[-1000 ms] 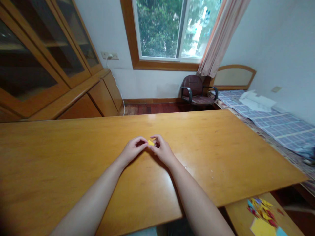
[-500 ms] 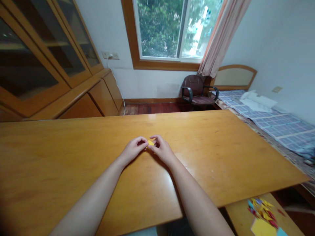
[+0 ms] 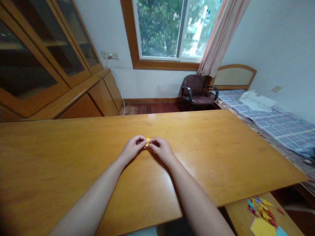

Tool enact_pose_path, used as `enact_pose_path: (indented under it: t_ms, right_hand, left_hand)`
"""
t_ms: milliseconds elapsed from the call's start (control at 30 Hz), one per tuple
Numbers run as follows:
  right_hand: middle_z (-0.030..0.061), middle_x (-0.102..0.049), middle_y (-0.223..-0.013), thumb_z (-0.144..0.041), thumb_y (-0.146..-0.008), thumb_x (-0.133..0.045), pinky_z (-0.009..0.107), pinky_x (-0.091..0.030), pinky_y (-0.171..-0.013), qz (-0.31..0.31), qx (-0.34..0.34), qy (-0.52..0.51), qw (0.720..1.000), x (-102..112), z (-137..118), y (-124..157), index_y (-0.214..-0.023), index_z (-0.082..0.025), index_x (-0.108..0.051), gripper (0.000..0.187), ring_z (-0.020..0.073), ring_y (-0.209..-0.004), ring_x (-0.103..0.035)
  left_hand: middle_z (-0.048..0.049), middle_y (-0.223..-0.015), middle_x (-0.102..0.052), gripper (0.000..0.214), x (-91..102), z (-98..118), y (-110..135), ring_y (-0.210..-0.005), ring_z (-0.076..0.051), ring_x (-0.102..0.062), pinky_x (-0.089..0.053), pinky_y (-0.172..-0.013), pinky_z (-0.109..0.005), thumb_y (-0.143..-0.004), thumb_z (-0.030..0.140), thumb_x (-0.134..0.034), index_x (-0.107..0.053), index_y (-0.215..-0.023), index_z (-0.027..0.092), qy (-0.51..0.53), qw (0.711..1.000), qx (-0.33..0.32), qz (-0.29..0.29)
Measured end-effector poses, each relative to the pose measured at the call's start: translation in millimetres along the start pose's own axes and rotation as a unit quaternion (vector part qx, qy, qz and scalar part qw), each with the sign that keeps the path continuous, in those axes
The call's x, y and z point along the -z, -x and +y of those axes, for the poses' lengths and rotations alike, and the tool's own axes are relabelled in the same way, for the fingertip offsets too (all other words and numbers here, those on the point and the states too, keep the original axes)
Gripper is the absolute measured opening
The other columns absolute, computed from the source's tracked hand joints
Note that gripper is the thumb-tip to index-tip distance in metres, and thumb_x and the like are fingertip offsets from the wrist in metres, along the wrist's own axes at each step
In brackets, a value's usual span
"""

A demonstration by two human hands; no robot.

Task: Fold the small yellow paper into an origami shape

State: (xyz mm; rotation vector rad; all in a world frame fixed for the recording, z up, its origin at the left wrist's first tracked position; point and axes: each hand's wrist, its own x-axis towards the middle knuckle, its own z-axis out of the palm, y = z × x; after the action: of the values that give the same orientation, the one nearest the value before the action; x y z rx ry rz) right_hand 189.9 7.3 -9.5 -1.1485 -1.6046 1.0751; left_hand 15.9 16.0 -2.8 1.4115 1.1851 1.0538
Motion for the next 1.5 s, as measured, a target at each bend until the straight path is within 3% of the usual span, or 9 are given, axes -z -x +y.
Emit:
enact_pose_path:
  t_ms: [467,800,933,1100,1500]
  right_hand:
    - [0.0020,-0.066,-0.075,-0.029,-0.079,-0.065,0.026,-0.046,-0.063,-0.019,0.006,-0.002,1.000,0,-1,3,-0.084,-0.016,-0.067,0.014,0.0132,-0.064,-0.058]
    - [0.0003,-0.062,-0.079,-0.029,-0.078,-0.068,0.026,-0.046,-0.066,-0.017,0.004,-0.047,0.999,-2,3,2,-0.093,-0.018,-0.060,0.021,0.0126,-0.069,-0.058]
    - [0.0001,-0.061,-0.082,-0.025,-0.074,-0.070,0.027,-0.047,-0.069,-0.021,-0.003,-0.070,0.997,-3,9,0,-0.098,-0.019,-0.057,0.028,0.0126,-0.073,-0.058]
    - [0.0010,-0.061,-0.083,-0.028,-0.076,-0.068,0.027,-0.047,-0.071,-0.005,-0.005,-0.068,0.998,-3,9,0,-0.096,-0.019,-0.058,0.024,0.0135,-0.075,-0.058]
    - [-0.0005,-0.063,-0.077,-0.038,-0.078,-0.070,0.027,-0.046,-0.065,0.000,-0.023,-0.126,0.992,0,9,0,-0.092,-0.019,-0.058,0.027,0.0135,-0.068,-0.060]
  left_hand:
    - [0.0023,-0.076,-0.058,0.030,0.9,-7,-2,-0.070,-0.012,-0.059,-0.048,-0.068,-0.024,-0.075,0.030,-0.069,-0.058,-0.099,0.016,0.071,0.997,-0.009,-0.029]
    - [-0.0007,-0.081,-0.059,0.023,3.8,-7,-2,-0.076,-0.014,-0.057,-0.046,-0.070,-0.025,-0.075,0.029,-0.068,-0.064,-0.093,0.015,0.023,0.999,-0.021,0.006]
    - [-0.0004,-0.080,-0.062,0.020,4.8,-9,-4,-0.077,-0.014,-0.059,-0.046,-0.074,-0.026,-0.075,0.029,-0.068,-0.064,-0.090,0.016,0.029,0.999,-0.031,0.019]
    - [0.0014,-0.077,-0.060,0.019,3.1,-8,-4,-0.076,-0.013,-0.058,-0.046,-0.072,-0.024,-0.072,0.028,-0.069,-0.061,-0.085,0.017,0.048,0.998,-0.028,0.020]
    - [0.0012,-0.075,-0.062,0.025,2.8,-1,0,-0.071,-0.013,-0.061,-0.048,-0.068,-0.024,-0.073,0.031,-0.071,-0.058,-0.088,0.016,0.082,0.996,-0.004,-0.032]
